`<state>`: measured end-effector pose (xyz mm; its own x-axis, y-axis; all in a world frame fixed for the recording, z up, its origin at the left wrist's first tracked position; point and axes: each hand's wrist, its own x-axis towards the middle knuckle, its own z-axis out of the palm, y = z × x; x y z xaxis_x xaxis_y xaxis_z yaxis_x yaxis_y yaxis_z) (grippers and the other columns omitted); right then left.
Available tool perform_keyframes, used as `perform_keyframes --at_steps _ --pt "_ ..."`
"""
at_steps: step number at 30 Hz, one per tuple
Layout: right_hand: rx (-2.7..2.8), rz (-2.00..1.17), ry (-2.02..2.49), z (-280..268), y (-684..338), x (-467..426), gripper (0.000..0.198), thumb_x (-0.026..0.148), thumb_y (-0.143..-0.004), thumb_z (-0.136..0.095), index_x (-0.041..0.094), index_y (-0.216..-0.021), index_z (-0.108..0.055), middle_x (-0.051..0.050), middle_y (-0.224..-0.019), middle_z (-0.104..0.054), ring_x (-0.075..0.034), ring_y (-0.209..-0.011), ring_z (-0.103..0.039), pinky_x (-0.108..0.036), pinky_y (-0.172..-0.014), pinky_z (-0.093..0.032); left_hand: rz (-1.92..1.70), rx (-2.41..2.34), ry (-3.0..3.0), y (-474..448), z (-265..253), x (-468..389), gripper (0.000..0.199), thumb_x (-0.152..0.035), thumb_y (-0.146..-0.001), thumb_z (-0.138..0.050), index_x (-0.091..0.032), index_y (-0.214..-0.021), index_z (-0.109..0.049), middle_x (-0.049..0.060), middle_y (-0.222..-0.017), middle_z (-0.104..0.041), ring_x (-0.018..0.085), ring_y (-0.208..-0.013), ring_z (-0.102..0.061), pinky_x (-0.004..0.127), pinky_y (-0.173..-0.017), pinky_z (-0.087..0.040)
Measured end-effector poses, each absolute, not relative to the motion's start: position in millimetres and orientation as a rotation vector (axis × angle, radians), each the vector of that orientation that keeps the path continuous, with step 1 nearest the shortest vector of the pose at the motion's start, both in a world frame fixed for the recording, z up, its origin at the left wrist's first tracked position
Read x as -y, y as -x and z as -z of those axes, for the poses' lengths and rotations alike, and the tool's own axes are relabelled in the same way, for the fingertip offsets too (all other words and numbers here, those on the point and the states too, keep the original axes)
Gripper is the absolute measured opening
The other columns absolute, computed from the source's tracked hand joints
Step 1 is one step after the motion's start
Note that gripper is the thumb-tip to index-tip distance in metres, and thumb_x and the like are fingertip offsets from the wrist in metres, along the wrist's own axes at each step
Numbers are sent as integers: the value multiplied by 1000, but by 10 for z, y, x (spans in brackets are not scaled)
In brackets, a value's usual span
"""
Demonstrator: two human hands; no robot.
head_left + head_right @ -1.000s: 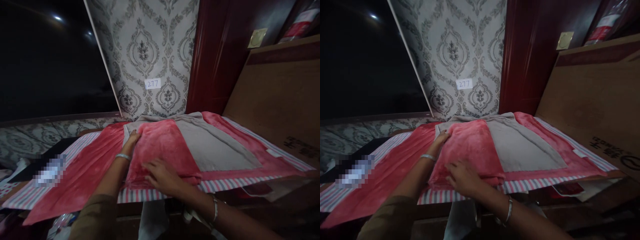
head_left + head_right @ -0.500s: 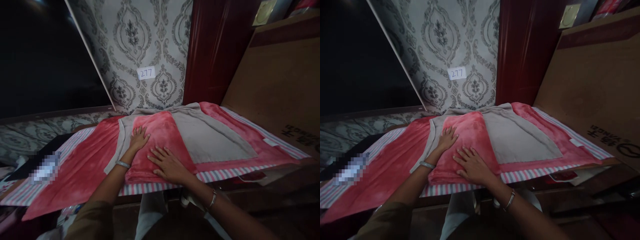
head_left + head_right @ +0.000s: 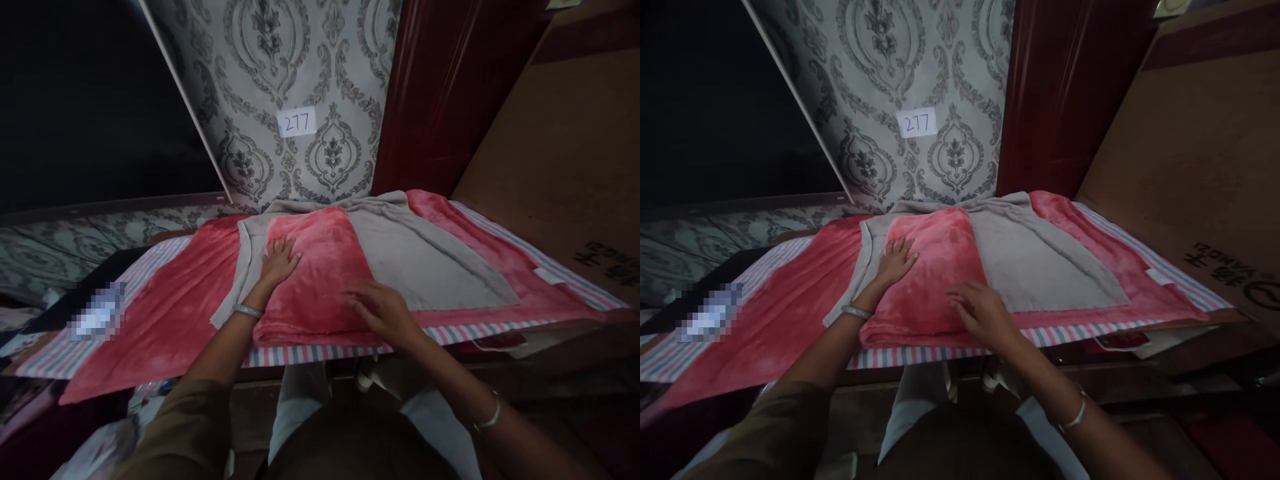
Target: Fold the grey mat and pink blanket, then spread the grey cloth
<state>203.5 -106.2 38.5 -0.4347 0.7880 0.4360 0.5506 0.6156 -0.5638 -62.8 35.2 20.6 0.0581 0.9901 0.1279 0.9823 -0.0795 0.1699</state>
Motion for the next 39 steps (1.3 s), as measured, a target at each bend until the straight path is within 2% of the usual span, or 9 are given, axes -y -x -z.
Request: perform_keyframes --at_steps 3,6,13,19,23,27,33,36,39 --pt "2275 -294 1122 -320 -2019 819 53 37 -98 -47 20 -148 -50 -11 -152 -51 -27 -142 -44 -49 -115 -38 -310 -2096 -2250 626 -219 -342 65 -56 -99 -38 -29 -158 -35 7 -169 -22 38 -155 -13 63 -116 -31" --pt "2488 -273 1250 -131 -1962 715 67 40 -96 -53 17 -157 -36 -12 -164 -31 -28 -153 -22 -54 -123 -23 -310 -2097 -2251 627 -217 -329 64 -56 -99 -37 -29 -158 -34 6 -169 -22 37 -155 -13 62 -117 -31" --pt "2481 -254 1199 -263 -1834 696 55 36 -99 -50 20 -151 -48 -12 -157 -44 -27 -149 -34 -55 -123 -21 -281 -2094 -2222 680 -268 -347 65 -55 -98 -39 -31 -158 -34 6 -170 -20 37 -156 -12 63 -116 -30" --pt "2626 -296 978 -275 -1576 627 64 53 -97 -52 29 -155 -41 -6 -165 -32 -27 -154 -18 -57 -124 -13 -225 -1970 -2265 547 -645 -594 63 -55 -92 -51 -29 -149 -49 12 -164 -34 41 -151 -26 65 -118 -22" --pt "2613 -360 981 -135 -1530 634 65 56 -99 -46 31 -158 -35 -4 -167 -24 -27 -156 -12 -57 -125 -8 -231 -1617 -2535 100 -785 -862 65 -56 -96 -45 -30 -155 -39 9 -168 -23 33 -155 -18 60 -123 -13" --pt "2591 -458 991 -137 -1576 665 65 56 -99 -48 34 -158 -32 -3 -168 -22 -25 -156 -10 -56 -125 -6 -113 -1477 -2595 -250 -620 -1149 64 -55 -98 -41 -30 -157 -36 9 -168 -24 32 -156 -17 60 -123 -12" --pt "2580 -571 985 -108 -1637 659 68 55 -100 -47 38 -161 -22 0 -169 -13 -23 -156 -5 -56 -126 -5 -238 -1494 -2619 -250 -204 -1383 60 -53 -101 -33 -34 -157 -33 5 -168 -25 28 -156 -19 57 -124 -14" --pt "2596 -553 962 -51 -1646 641 68 51 -100 -49 40 -160 -21 1 -169 -16 -24 -156 -9 -57 -126 -8 -274 -1513 -2609 -214 -124 -1403 62 -56 -101 -30 -31 -158 -33 7 -168 -25 27 -155 -22 55 -124 -15" --pt "2605 -534 954 19 -1644 612 69 48 -99 -51 41 -160 -19 0 -168 -17 -27 -156 -12 -59 -125 -12 -333 -1615 -2622 -178 -114 -1421 65 -59 -100 -29 -28 -157 -36 11 -164 -34 28 -153 -27 55 -124 -14"
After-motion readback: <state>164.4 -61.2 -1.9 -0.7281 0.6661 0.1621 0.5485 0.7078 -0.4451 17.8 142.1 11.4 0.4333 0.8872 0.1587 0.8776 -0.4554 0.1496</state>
